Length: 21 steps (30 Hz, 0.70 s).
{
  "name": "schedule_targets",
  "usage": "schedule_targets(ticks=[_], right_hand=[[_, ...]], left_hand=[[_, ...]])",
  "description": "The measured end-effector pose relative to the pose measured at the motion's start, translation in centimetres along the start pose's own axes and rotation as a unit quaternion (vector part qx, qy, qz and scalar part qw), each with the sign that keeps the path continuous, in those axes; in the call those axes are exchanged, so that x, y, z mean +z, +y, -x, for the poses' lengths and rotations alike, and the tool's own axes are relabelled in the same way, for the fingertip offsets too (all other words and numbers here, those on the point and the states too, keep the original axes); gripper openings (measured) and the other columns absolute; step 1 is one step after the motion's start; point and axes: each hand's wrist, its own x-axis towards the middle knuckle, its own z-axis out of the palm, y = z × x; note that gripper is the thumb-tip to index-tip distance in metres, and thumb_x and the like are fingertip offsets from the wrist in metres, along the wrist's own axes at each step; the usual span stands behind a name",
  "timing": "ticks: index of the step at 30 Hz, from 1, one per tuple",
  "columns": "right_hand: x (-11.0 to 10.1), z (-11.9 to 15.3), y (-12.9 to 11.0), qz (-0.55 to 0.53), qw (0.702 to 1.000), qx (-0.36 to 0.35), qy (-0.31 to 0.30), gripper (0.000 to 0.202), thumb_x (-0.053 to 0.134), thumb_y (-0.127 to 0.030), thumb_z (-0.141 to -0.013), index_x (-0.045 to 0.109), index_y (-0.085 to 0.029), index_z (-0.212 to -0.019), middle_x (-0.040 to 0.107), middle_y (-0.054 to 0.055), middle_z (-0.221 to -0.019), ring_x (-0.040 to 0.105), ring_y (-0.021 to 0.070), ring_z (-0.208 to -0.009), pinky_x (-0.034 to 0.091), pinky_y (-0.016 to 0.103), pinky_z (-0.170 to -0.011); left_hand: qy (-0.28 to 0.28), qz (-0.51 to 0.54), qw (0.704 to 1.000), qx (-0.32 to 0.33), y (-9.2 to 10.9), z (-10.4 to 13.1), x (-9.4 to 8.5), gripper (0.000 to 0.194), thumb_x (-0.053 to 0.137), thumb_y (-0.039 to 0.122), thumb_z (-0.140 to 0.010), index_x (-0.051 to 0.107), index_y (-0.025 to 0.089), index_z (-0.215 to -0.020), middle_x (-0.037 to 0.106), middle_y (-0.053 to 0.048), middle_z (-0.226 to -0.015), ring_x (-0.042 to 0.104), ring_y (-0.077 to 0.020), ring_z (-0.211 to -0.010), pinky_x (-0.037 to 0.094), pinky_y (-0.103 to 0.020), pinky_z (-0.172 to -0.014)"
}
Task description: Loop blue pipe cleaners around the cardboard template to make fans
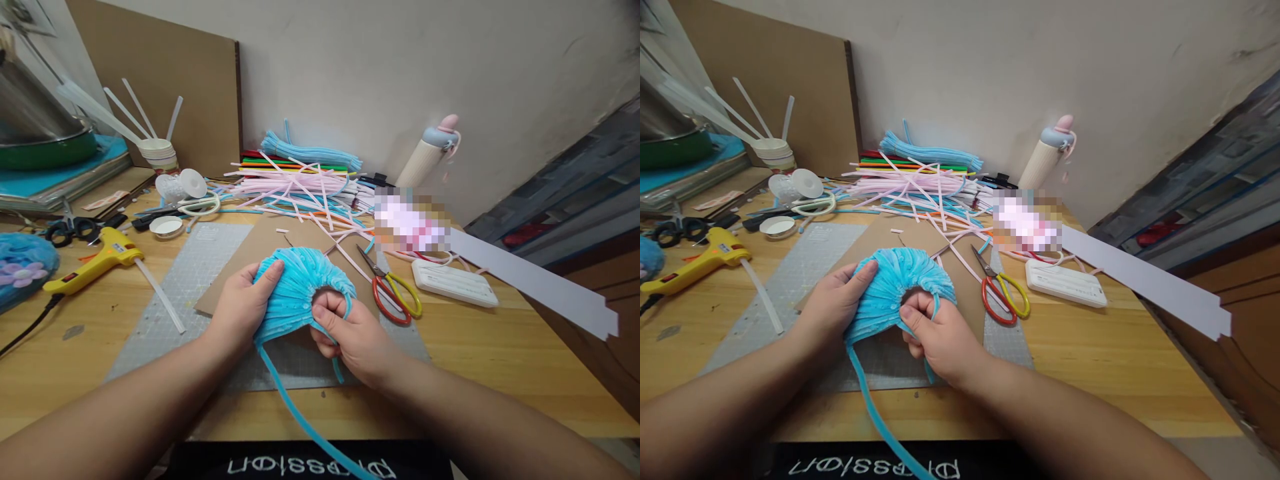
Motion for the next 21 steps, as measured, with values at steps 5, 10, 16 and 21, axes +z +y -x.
schedule_targets(ticks=[5,10,16,21], right_hand=[[0.4,0.1,-0.3,-0.066,0.998,0.01,-0.012,0.025,0.056,-0.033,-0.078,0.041,-0.017,-0.067,0.033,-0.007,-0.052,0.03,0.0048,-0.046,0.02,0.018,-0.042],[0.6,0.2,-0.9,-0.132,0.99,0.057,0.002,0.023,0.062,-0.029,-0.073,0.043,-0.017,-0.071,0.032,-0.006,-0.062,0.029,0.0034,-0.048,0.011,0.017,-0.04],[0.4,0.4,-1.1,-0.19,0.975,0.11,-0.01,0.021,0.063,-0.026,-0.074,0.046,-0.015,-0.075,0.032,-0.004,-0.066,0.03,0.003,-0.052,0.01,0.014,-0.04],[0.1,0.4,-0.9,-0.22,0.966,0.129,-0.034,0.018,0.061,-0.021,-0.077,0.044,-0.014,-0.075,0.032,-0.004,-0.065,0.03,0.0027,-0.051,0.011,0.012,-0.039]], left_hand=[[-0.017,0.012,1.0,0.003,-0.1,0.0,0.0,0.044,0.059,0.054,-0.066,0.063,0.014,-0.084,0.064,-0.002,-0.067,0.058,-0.0157,-0.058,0.045,-0.024,-0.054],[-0.001,0.006,1.0,0.008,0.1,0.0,-0.2,0.045,0.061,0.054,-0.064,0.063,0.014,-0.085,0.065,-0.002,-0.067,0.057,-0.0154,-0.058,0.045,-0.024,-0.055],[0.0,-0.017,1.0,0.026,-0.1,-0.3,-0.3,0.043,0.058,0.053,-0.068,0.063,0.015,-0.087,0.063,-0.003,-0.069,0.057,-0.0158,-0.061,0.045,-0.024,-0.055],[-0.009,0.008,1.0,0.019,-0.4,-0.3,-0.1,0.042,0.06,0.051,-0.067,0.063,0.014,-0.086,0.063,-0.003,-0.069,0.057,-0.016,-0.06,0.046,-0.024,-0.054]])
